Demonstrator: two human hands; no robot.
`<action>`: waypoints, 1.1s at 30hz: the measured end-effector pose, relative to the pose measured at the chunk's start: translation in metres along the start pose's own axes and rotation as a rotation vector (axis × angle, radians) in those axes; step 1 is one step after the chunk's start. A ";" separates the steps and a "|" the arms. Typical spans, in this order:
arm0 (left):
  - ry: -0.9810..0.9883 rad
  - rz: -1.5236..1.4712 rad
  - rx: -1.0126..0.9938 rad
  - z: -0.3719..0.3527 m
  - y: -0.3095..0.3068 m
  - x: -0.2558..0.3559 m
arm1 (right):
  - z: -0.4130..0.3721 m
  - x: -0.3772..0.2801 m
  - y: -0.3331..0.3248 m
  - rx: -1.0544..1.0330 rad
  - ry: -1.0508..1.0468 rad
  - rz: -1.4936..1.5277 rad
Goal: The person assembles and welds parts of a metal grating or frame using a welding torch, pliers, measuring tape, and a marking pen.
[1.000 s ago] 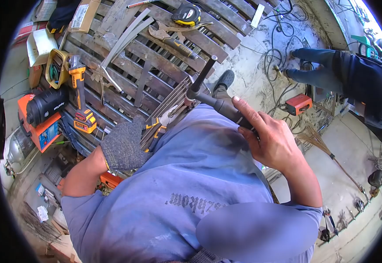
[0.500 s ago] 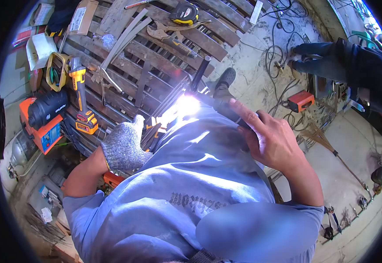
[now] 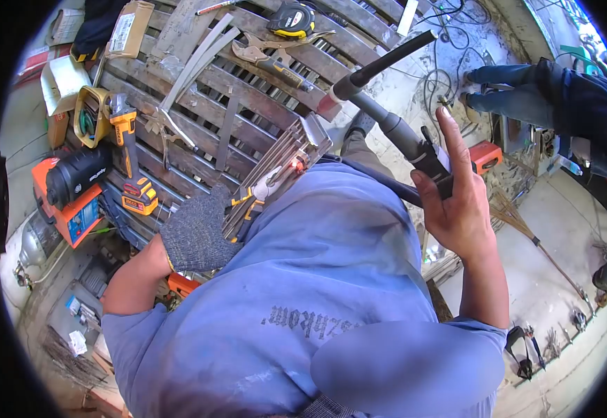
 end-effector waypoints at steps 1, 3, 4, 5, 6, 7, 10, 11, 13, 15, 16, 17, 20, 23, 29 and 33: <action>0.010 -0.001 0.008 0.000 -0.002 0.002 | 0.001 0.000 0.000 0.009 -0.014 -0.003; 0.005 0.002 0.002 0.000 -0.002 0.001 | 0.003 0.001 0.000 0.024 -0.033 -0.013; -0.010 0.005 -0.012 0.001 -0.001 -0.001 | 0.003 0.001 0.000 0.029 -0.037 -0.019; -0.026 0.007 -0.027 0.001 0.000 -0.002 | 0.004 0.002 0.000 0.034 -0.043 -0.025; -0.025 -0.005 -0.012 0.001 -0.001 -0.001 | 0.006 0.003 -0.001 0.028 0.027 -0.036; -0.025 -0.017 0.003 0.000 -0.002 0.001 | 0.008 0.004 -0.002 0.022 0.096 -0.046; -0.035 -0.002 0.000 0.001 -0.002 0.003 | 0.028 0.020 0.006 0.128 0.101 -0.124; -0.036 0.014 -0.009 0.003 -0.001 0.002 | 0.041 0.030 0.011 0.189 0.071 -0.159; -0.029 0.047 -0.039 0.004 0.005 -0.004 | 0.077 0.055 0.035 0.361 -0.078 -0.236; -0.019 0.076 -0.050 0.003 0.004 -0.004 | 0.115 0.070 0.060 0.303 0.082 -0.248; -0.008 0.086 -0.043 0.004 0.003 -0.003 | 0.134 0.077 0.076 0.300 0.084 -0.252; 0.004 0.096 -0.036 0.004 0.004 -0.002 | 0.154 0.088 0.095 0.295 0.122 -0.213; 0.003 0.080 -0.034 0.004 -0.003 0.003 | 0.196 0.084 0.131 0.317 0.037 -0.242; -0.009 0.064 -0.002 0.002 -0.003 0.001 | 0.230 0.085 0.151 0.264 0.095 -0.364; 0.036 0.083 0.005 0.001 -0.001 -0.001 | 0.263 0.126 0.177 0.137 0.096 -0.419; 0.027 0.067 -0.029 0.003 -0.007 0.006 | 0.256 0.129 0.180 0.153 0.120 -0.420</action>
Point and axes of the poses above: each hand's wrist, its own z-axis towards the middle knuckle, its own y-axis out of the palm, x = y × z, the point moved 4 cm from there along z, towards the middle knuckle, and after that the axes turned 7 degrees about x, right-handed, at the moved point
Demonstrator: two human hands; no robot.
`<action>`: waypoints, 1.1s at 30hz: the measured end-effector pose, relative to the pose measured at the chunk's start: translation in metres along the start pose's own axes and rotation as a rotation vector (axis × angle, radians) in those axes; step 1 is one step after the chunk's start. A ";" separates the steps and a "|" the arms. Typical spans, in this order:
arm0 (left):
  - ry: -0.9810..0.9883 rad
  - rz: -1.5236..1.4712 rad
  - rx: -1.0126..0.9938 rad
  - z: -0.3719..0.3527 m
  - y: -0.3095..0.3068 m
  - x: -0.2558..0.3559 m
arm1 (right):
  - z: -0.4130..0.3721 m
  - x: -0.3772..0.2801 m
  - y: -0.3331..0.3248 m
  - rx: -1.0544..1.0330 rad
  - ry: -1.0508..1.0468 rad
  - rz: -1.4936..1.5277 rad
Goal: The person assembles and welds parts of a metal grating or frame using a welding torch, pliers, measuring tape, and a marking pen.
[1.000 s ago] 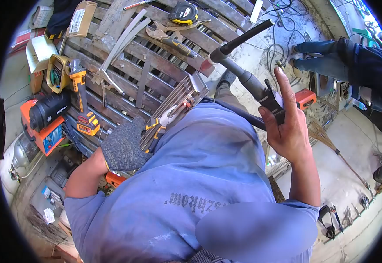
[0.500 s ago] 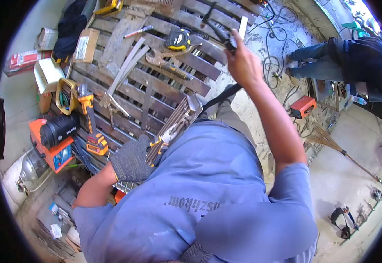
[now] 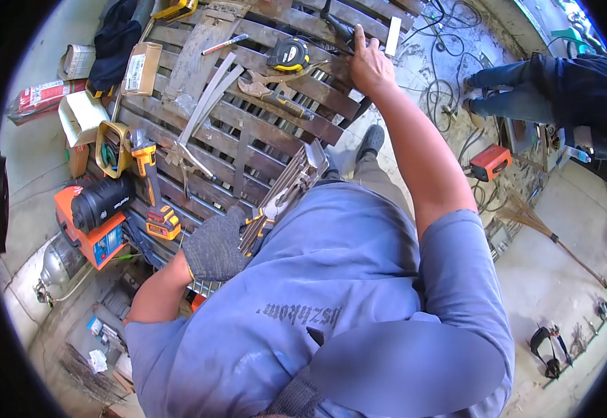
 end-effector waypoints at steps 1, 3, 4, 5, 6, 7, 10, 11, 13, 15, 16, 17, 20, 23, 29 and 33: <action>0.004 -0.003 -0.004 0.000 -0.002 0.001 | -0.001 0.001 -0.001 -0.008 -0.011 0.006; -0.052 -0.011 -0.030 0.001 -0.003 -0.002 | -0.003 0.002 -0.007 -0.016 -0.029 0.020; -0.077 -0.013 -0.043 0.002 -0.002 -0.004 | -0.004 0.003 -0.012 -0.034 -0.036 0.024; -0.085 -0.033 -0.035 0.003 -0.001 -0.007 | -0.005 0.004 -0.017 -0.052 -0.041 0.028; -0.091 -0.054 -0.030 0.003 0.002 -0.011 | -0.007 0.006 -0.020 -0.072 -0.045 0.029; -0.096 -0.076 -0.022 0.004 0.002 -0.015 | -0.008 0.009 -0.020 -0.069 -0.056 0.034; 0.023 -0.056 0.043 0.003 -0.002 -0.015 | -0.014 0.014 -0.016 -0.078 -0.082 0.041; 0.039 -0.065 0.051 0.004 0.000 -0.020 | -0.017 0.015 -0.016 -0.092 -0.088 0.041; 0.066 -0.084 0.072 0.007 0.006 -0.033 | -0.020 0.016 -0.014 -0.120 -0.104 0.041; 0.094 -0.086 0.069 0.008 0.008 -0.043 | -0.023 0.019 -0.009 -0.086 -0.109 0.046; 0.107 -0.087 0.069 0.009 0.008 -0.047 | -0.025 0.020 -0.007 -0.060 -0.108 0.042; 0.130 -0.097 0.083 0.011 0.008 -0.049 | -0.025 0.020 -0.004 -0.033 -0.110 0.039; 0.162 -0.153 0.092 0.011 0.005 -0.051 | -0.039 0.003 -0.027 0.065 -0.053 -0.005; 0.090 -0.134 -0.010 0.012 0.001 -0.051 | -0.069 -0.018 -0.057 0.022 -0.058 -0.064; 0.097 -0.117 0.058 0.008 -0.006 -0.049 | -0.175 -0.079 -0.151 -0.545 -0.119 0.246; 0.176 -0.150 0.122 0.011 0.003 -0.054 | -0.227 -0.126 -0.196 -0.563 -0.555 0.649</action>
Point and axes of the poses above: each hand's wrist, its own z-axis towards the middle knuckle, its own y-axis out of the palm, x = y × z, the point moved 4 cm from there along z, towards the middle knuckle, and after that the axes turned 7 degrees about x, right-handed, at the moved point
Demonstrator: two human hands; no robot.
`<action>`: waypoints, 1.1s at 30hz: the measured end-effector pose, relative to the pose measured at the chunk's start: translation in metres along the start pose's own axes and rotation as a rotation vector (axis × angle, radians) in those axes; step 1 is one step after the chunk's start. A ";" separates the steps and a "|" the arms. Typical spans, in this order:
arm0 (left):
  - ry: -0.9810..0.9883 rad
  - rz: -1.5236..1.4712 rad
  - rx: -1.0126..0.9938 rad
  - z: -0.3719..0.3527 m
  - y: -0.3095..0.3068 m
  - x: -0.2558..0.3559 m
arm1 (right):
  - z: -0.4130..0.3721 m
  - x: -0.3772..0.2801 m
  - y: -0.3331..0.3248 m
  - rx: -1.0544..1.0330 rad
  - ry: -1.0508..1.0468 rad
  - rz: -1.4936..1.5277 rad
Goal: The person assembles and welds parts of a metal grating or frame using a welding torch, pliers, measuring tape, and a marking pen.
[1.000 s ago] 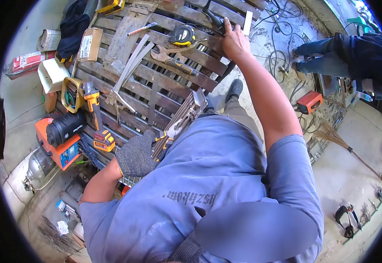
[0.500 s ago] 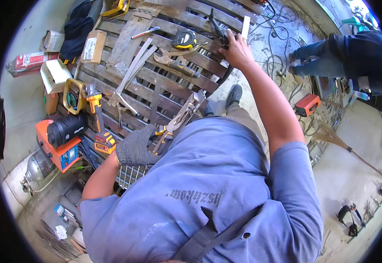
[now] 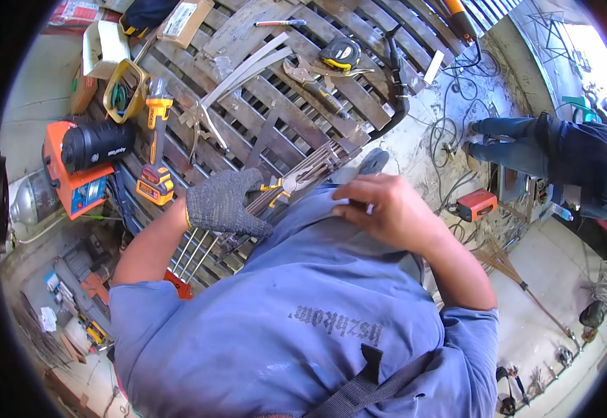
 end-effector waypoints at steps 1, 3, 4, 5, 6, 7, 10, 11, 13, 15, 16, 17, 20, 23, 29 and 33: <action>0.031 -0.012 0.008 0.000 0.001 0.000 | 0.001 -0.003 0.008 -0.022 -0.115 -0.149; 0.031 -0.004 0.000 0.001 0.001 0.001 | 0.002 -0.005 0.026 -0.067 -0.280 -0.387; 0.049 0.011 0.008 0.003 0.004 -0.003 | 0.005 -0.006 0.036 -0.088 -0.333 -0.477; 0.065 0.027 0.016 0.003 0.006 -0.008 | 0.006 -0.007 0.046 -0.108 -0.386 -0.565; 0.081 0.043 0.022 0.003 0.008 -0.010 | 0.006 -0.007 0.056 -0.137 -0.418 -0.641; 0.092 0.023 0.015 0.001 0.004 -0.005 | 0.004 -0.008 0.066 -0.167 -0.450 -0.716; 0.120 0.029 0.077 -0.003 0.005 -0.017 | -0.002 -0.011 0.080 -0.119 -0.525 -0.851; 0.105 0.044 0.081 -0.006 -0.002 -0.020 | -0.003 -0.010 0.084 -0.078 -0.530 -0.867; -0.003 -0.026 0.023 -0.012 -0.020 -0.021 | -0.003 -0.008 0.092 -0.010 -0.535 -0.887; -0.169 0.033 -0.012 -0.013 -0.030 -0.042 | 0.000 -0.006 0.096 0.044 -0.537 -0.893; -0.153 -0.007 0.111 -0.013 -0.034 -0.053 | 0.000 -0.006 0.097 0.054 -0.534 -0.891; -0.137 -0.051 0.232 -0.012 -0.033 -0.066 | 0.000 -0.007 0.097 0.059 -0.529 -0.888; -0.142 0.082 0.472 -0.005 -0.025 -0.107 | -0.001 -0.006 0.102 0.067 -0.494 -0.875; -0.129 0.275 0.547 0.007 -0.002 -0.158 | 0.001 -0.009 0.100 0.076 -0.519 -0.867; -0.281 0.371 0.519 0.025 0.034 -0.194 | -0.001 -0.008 0.100 0.062 -0.495 -0.836; -0.376 0.318 0.611 0.025 0.043 -0.202 | 0.000 -0.005 0.101 0.049 -0.451 -0.802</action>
Point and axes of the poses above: each hand's wrist, its own z-axis towards the middle knuckle, its own y-axis out of the palm, x = y × z, the point moved 4 cm from there along z, towards the middle knuckle, and after that the axes turned 7 degrees about x, right-handed, at the moved point
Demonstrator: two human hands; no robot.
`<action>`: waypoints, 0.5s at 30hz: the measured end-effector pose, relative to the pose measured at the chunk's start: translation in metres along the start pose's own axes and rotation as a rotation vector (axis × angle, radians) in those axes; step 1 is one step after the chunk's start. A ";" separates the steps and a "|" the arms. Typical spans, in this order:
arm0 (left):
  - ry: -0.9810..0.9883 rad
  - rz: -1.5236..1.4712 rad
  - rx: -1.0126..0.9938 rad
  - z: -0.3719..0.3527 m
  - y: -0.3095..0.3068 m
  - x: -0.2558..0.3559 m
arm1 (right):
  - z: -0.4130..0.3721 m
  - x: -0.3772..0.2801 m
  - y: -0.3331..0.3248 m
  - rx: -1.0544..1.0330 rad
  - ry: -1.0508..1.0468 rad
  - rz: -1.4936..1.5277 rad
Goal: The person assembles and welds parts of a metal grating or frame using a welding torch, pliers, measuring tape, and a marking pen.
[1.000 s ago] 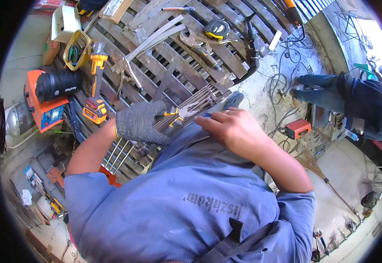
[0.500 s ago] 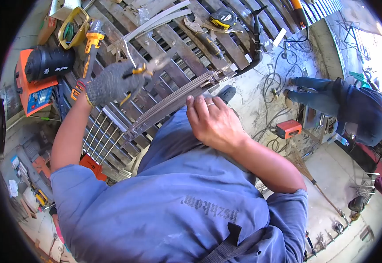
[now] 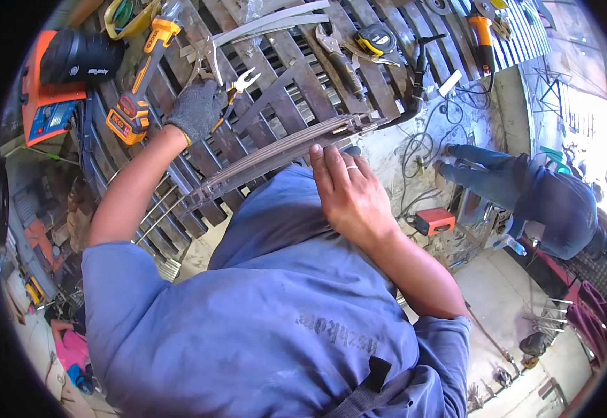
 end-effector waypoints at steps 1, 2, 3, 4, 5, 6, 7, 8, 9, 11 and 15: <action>-0.002 0.045 0.040 -0.001 -0.001 0.000 | 0.000 0.001 0.000 -0.013 0.002 0.003; -0.006 0.091 0.080 -0.003 -0.002 0.001 | 0.001 0.002 0.001 -0.026 0.003 0.006; -0.009 0.138 0.119 -0.004 -0.005 0.004 | 0.002 0.002 0.001 -0.038 0.005 0.010; -0.046 0.132 0.111 -0.011 -0.022 0.017 | 0.003 0.003 0.000 -0.043 0.010 0.015; 0.001 0.051 0.155 -0.015 -0.030 0.025 | 0.005 0.003 -0.001 -0.010 -0.005 0.005; 0.048 -0.029 0.200 -0.018 -0.037 0.031 | 0.006 0.003 -0.001 0.025 -0.020 -0.005; 0.095 -0.108 0.246 -0.022 -0.046 0.038 | 0.008 0.003 -0.002 0.061 -0.035 -0.014; 0.137 -0.095 0.257 -0.026 -0.054 0.048 | 0.010 0.003 -0.003 0.061 -0.044 -0.014; 0.164 -0.137 0.237 -0.032 -0.065 0.059 | 0.009 0.004 -0.002 0.028 -0.039 -0.006; 0.221 -0.225 0.197 -0.042 -0.082 0.080 | 0.004 0.005 -0.001 -0.042 -0.027 0.008; 0.402 -0.628 -0.189 -0.070 -0.108 0.121 | 0.005 0.004 -0.003 -0.032 -0.042 -0.006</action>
Point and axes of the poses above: each hand's wrist, its own z-axis towards the middle knuckle, its own y-axis out of the palm, x = y × z, the point moved 4 cm from there along z, towards the middle knuckle, and after that the axes turned 7 degrees about x, right-handed, at the moved point
